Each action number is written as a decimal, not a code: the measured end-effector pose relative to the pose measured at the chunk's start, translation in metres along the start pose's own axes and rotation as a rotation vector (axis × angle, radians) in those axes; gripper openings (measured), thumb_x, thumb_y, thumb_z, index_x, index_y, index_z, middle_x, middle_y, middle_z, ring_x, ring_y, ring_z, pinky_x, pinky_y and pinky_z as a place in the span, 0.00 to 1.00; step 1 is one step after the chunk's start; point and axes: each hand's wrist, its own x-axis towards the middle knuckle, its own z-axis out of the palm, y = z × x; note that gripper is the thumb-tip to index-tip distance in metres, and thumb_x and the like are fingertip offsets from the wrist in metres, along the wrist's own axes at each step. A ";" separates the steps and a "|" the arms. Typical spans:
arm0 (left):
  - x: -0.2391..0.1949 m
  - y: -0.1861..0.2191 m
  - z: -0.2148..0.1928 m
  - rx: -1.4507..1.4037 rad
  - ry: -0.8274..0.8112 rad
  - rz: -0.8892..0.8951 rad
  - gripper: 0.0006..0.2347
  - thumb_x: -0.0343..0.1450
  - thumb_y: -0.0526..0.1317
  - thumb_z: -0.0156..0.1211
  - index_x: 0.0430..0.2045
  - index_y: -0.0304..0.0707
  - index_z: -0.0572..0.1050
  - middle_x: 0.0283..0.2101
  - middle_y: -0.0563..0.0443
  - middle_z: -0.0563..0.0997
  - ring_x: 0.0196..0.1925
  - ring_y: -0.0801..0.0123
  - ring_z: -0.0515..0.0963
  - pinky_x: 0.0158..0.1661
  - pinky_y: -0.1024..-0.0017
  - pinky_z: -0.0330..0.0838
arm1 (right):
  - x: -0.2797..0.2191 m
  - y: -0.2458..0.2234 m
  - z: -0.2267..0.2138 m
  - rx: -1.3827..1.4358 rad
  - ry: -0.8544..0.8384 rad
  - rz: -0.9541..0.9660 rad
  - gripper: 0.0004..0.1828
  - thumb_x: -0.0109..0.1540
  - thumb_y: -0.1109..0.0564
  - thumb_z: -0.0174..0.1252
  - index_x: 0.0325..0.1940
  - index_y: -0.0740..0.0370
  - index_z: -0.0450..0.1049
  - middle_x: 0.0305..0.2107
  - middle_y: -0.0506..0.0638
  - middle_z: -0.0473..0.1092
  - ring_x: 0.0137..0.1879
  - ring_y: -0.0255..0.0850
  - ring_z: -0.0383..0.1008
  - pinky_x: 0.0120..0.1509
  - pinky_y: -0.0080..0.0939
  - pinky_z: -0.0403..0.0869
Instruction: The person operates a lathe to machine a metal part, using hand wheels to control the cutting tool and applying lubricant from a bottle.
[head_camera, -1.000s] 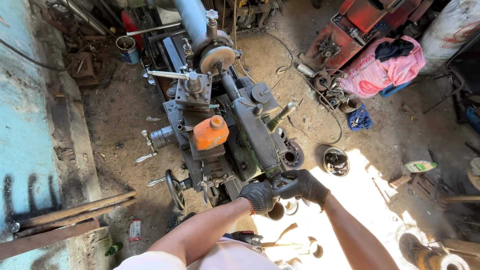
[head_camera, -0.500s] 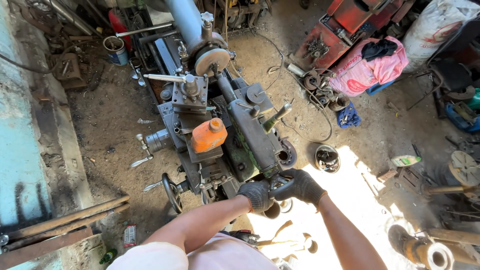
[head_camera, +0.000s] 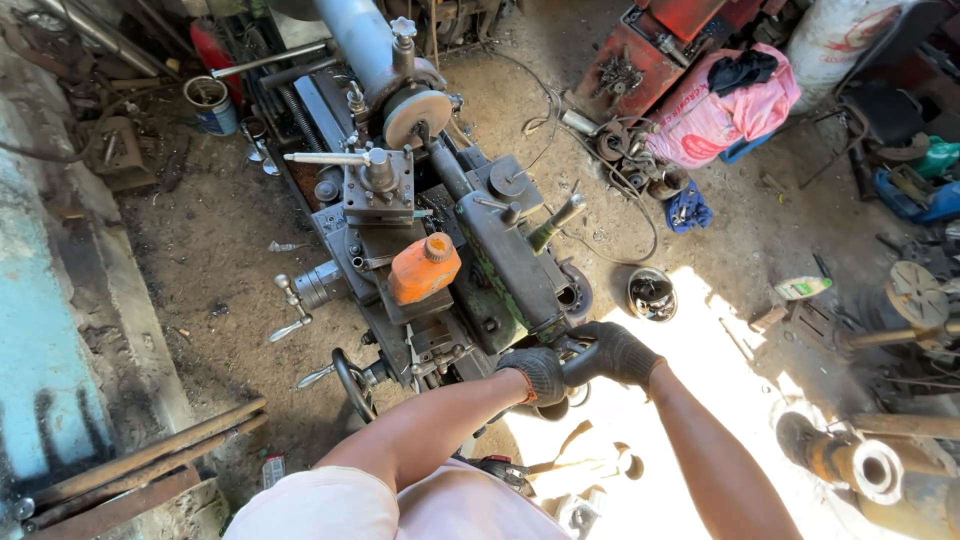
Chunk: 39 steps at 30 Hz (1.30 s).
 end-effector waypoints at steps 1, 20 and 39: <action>-0.003 -0.002 0.003 -0.003 -0.011 0.001 0.22 0.72 0.57 0.44 0.42 0.39 0.77 0.37 0.42 0.85 0.50 0.44 0.84 0.47 0.49 0.79 | 0.000 0.001 0.001 -0.009 -0.006 -0.001 0.52 0.37 0.59 0.86 0.63 0.70 0.72 0.55 0.65 0.72 0.65 0.59 0.70 0.75 0.55 0.65; -0.014 -0.024 0.013 -0.059 -0.161 0.010 0.26 0.71 0.61 0.41 0.45 0.42 0.78 0.43 0.43 0.85 0.54 0.46 0.83 0.49 0.49 0.78 | -0.033 -0.049 0.019 -0.363 0.241 0.071 0.50 0.31 0.39 0.87 0.54 0.53 0.80 0.45 0.49 0.79 0.56 0.46 0.77 0.63 0.46 0.75; -0.034 -0.032 -0.001 -0.101 -0.183 0.165 0.22 0.73 0.56 0.47 0.47 0.40 0.80 0.51 0.39 0.84 0.59 0.44 0.79 0.56 0.48 0.76 | -0.061 -0.125 0.051 -0.557 0.303 0.291 0.52 0.35 0.34 0.85 0.59 0.51 0.76 0.50 0.48 0.74 0.59 0.48 0.76 0.63 0.44 0.77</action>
